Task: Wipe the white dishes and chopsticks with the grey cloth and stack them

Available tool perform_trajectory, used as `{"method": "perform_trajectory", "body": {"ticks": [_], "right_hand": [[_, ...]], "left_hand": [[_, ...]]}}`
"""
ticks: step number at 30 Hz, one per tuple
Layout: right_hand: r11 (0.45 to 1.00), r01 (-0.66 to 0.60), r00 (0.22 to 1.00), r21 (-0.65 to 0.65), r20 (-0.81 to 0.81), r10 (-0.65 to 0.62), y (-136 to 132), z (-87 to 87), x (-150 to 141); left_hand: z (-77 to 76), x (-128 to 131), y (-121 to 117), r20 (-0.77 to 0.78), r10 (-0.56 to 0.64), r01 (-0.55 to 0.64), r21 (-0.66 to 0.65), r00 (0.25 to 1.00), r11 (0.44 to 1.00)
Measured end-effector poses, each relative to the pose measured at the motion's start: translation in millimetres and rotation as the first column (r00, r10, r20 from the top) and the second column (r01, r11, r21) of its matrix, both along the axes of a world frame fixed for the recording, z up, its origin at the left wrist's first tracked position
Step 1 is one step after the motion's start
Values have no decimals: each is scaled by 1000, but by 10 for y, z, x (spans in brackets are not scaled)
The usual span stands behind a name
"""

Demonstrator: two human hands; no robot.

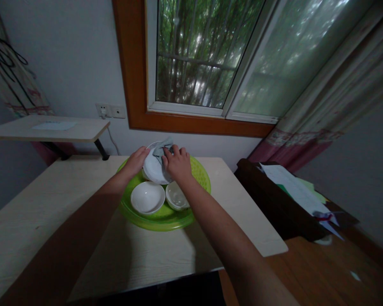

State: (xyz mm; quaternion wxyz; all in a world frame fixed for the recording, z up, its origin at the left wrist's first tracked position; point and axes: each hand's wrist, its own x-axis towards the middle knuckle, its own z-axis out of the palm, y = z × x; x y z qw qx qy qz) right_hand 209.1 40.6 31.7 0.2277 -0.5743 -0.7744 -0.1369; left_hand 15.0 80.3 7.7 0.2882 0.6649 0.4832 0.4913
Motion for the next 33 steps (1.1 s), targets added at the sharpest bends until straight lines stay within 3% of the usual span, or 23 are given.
{"method": "perform_trajectory", "body": {"ticks": [6, 10, 14, 18, 26, 28, 33], "right_hand": [[993, 105, 994, -47, 43, -103, 21, 1, 47], [994, 63, 995, -94, 88, -55, 88, -42, 52], [970, -95, 986, -222, 112, 122, 120, -58, 40], [904, -300, 942, -303, 57, 332, 103, -53, 43], [768, -596, 797, -235, -59, 601, 115, -147, 1], [781, -588, 803, -210, -31, 595, 113, -160, -16], [876, -445, 885, -186, 58, 462, 55, -100, -36]], "left_hand": [[31, -45, 8, -34, 140, -138, 41, 990, 990], [36, -84, 27, -33, 221, -218, 75, 975, 973], [38, -103, 35, 1, 275, -274, 73, 961, 959], [27, -105, 57, 14, 281, -282, 61, 959, 958], [-12, -86, 81, -7, 230, -229, 51, 973, 972], [-16, -70, 66, -21, 192, -191, 45, 981, 981], [-59, -20, 61, 3, 31, -31, 43, 1000, 999]]}}
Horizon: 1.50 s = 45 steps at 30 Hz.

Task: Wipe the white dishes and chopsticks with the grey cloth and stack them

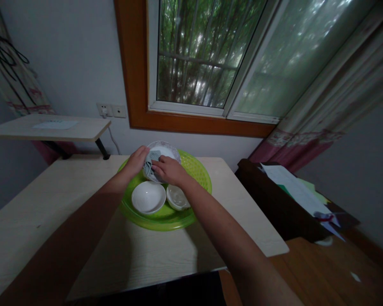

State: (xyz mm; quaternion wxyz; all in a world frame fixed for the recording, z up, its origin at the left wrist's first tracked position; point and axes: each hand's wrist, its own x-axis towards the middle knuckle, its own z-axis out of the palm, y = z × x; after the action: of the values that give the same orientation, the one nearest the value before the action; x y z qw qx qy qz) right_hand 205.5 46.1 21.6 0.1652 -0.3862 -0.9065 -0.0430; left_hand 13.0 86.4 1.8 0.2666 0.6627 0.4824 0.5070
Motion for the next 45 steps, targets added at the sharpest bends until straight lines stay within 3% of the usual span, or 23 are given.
{"method": "perform_trajectory", "body": {"ticks": [5, 10, 16, 24, 30, 36, 41, 45], "right_hand": [[980, 199, 980, 31, 13, -199, -38, 80, 9], [911, 408, 913, 56, -31, -407, -16, 106, 53], [818, 572, 820, 59, -55, -570, -17, 134, 112], [779, 627, 779, 31, -24, -626, 17, 146, 111], [866, 499, 866, -37, 49, -497, 57, 103, 102], [977, 157, 987, -146, 55, -150, 44, 92, 136], [971, -97, 995, -217, -42, 90, 32, 68, 110], [967, -186, 981, -173, -80, 174, 13, 33, 50]], "left_hand": [[-23, 36, 30, 49, -94, 96, -37, 994, 995], [-34, 32, 37, 67, -116, 119, -35, 991, 992], [14, 9, 0, 83, -16, 18, -30, 996, 999], [76, -38, -15, 104, 140, -142, 4, 985, 990], [101, -66, -11, 123, 227, -228, -4, 966, 974], [69, -79, 0, 116, 215, -216, -7, 970, 976], [31, -65, 23, 87, 182, -182, -3, 979, 983], [7, -54, 37, 107, 108, -111, 20, 988, 994]]}}
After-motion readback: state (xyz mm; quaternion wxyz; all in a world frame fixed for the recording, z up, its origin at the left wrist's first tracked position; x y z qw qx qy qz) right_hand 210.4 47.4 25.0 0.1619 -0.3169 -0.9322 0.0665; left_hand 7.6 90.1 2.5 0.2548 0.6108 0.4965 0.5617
